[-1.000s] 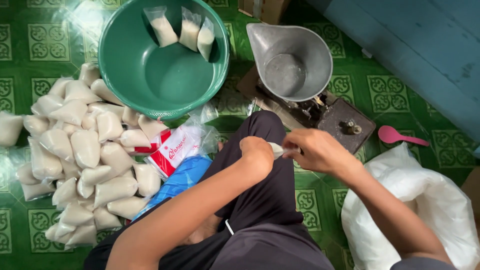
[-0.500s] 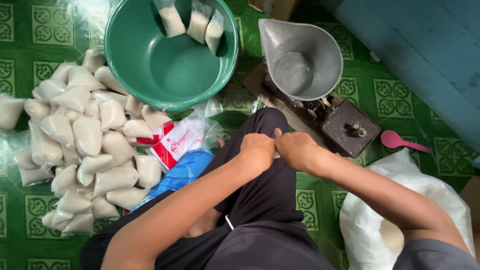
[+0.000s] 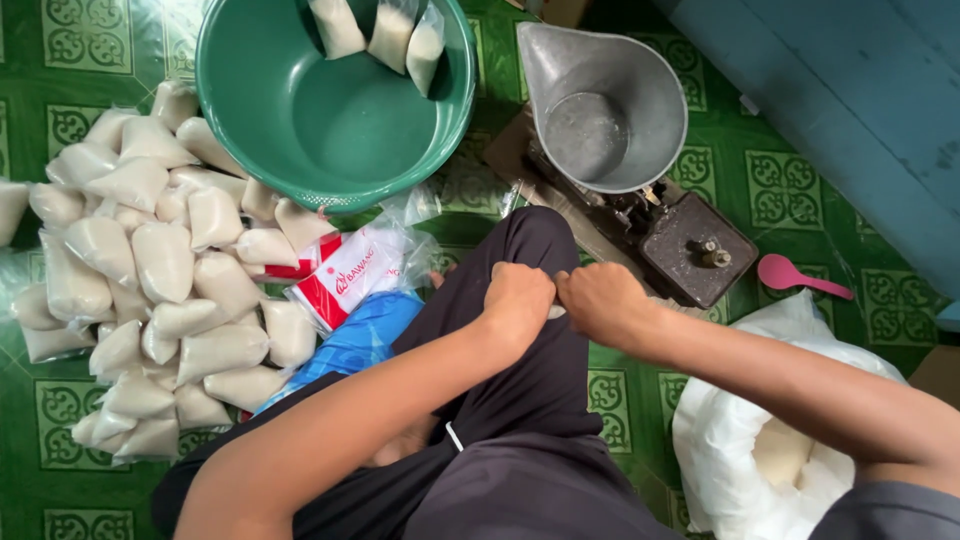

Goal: Manually sealing plastic bags filled with white powder by twisting the tops and tying them into knots.

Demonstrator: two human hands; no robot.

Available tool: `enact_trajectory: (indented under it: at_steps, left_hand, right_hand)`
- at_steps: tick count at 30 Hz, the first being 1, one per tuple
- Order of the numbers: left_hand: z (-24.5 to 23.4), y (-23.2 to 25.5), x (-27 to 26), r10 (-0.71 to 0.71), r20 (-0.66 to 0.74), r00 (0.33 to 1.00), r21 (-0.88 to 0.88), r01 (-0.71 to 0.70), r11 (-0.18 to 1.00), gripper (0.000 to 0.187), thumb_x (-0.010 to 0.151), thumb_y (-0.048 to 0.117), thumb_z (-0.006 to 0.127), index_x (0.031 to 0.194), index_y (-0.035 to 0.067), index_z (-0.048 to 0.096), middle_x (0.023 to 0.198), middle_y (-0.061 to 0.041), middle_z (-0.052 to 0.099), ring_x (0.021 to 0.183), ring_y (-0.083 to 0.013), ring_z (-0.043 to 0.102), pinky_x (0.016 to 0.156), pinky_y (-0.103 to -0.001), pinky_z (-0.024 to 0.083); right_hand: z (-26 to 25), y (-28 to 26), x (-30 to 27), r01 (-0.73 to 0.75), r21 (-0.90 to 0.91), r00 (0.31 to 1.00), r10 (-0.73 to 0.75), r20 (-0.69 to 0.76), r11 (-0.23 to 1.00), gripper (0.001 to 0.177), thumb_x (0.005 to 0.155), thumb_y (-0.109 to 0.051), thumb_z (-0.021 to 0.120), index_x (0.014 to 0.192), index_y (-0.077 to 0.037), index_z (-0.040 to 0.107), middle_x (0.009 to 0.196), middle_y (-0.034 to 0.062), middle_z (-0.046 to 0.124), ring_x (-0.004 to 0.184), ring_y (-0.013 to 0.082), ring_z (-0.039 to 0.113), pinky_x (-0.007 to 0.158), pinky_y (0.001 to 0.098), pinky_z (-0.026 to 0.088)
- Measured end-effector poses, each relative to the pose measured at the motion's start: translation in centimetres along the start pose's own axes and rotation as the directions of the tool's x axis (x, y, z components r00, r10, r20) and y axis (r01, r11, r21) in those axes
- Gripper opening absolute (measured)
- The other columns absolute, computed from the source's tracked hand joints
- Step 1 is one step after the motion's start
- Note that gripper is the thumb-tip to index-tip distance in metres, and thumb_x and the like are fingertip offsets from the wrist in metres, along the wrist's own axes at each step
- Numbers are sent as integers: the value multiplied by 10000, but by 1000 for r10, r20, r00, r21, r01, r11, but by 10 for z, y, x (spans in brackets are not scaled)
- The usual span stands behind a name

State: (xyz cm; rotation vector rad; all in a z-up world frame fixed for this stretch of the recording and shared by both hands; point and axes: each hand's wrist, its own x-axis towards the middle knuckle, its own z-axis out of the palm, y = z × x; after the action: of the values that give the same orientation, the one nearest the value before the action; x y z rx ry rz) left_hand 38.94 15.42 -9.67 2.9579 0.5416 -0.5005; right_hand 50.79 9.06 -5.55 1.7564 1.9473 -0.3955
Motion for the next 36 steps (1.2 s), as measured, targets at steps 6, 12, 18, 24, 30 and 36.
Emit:
enact_trajectory:
  at_steps: [6,12,18,24,30,36]
  left_hand:
    - [23,-4,5,80,-153,985,-111,-98,989,230,793,4,566,630,136,660,599,-35,632,586,-217,605,503,-363,407]
    - [13,-13,-8,180,-221,959,-170,-220,961,271,825,-3,548,586,108,609,573,-75,630,578,-234,625,505,-365,487]
    - [-22,-22,-39,247,-208,947,-245,-295,924,216,860,49,501,669,82,596,598,-101,629,610,-269,657,532,-387,528]
    - [-40,-21,-66,273,-232,934,-305,-336,891,151,872,62,489,770,90,596,633,-98,637,628,-298,675,589,-413,552]
    - [-45,-16,-75,251,-264,931,-254,-318,914,120,879,71,479,812,123,564,602,-51,605,583,-259,652,554,-391,527]
    - [-21,8,-53,114,-352,929,71,-95,993,129,823,104,482,720,175,511,525,30,456,471,-178,512,460,-337,388]
  right_hand:
    - [4,11,-1,130,22,991,-129,-15,991,130,756,-153,661,850,-64,678,637,114,687,657,303,716,520,415,568]
    - [-12,14,-14,182,142,983,-182,-12,973,207,792,-181,558,932,-49,636,632,154,680,664,361,721,546,467,567]
    - [-3,25,-22,277,217,960,-279,-25,936,191,786,-168,526,940,-93,611,662,160,683,670,381,711,581,502,564]
    - [-7,31,-46,360,252,933,-343,-109,899,152,863,-185,467,978,-149,559,685,100,674,670,351,702,606,505,559]
    - [-14,41,-60,385,305,922,-352,-160,871,134,923,-297,418,950,-210,516,687,46,642,702,316,692,613,466,562]
    - [-29,24,-62,220,96,962,-200,-185,971,217,926,-345,371,848,-191,503,616,34,615,585,288,682,524,416,538]
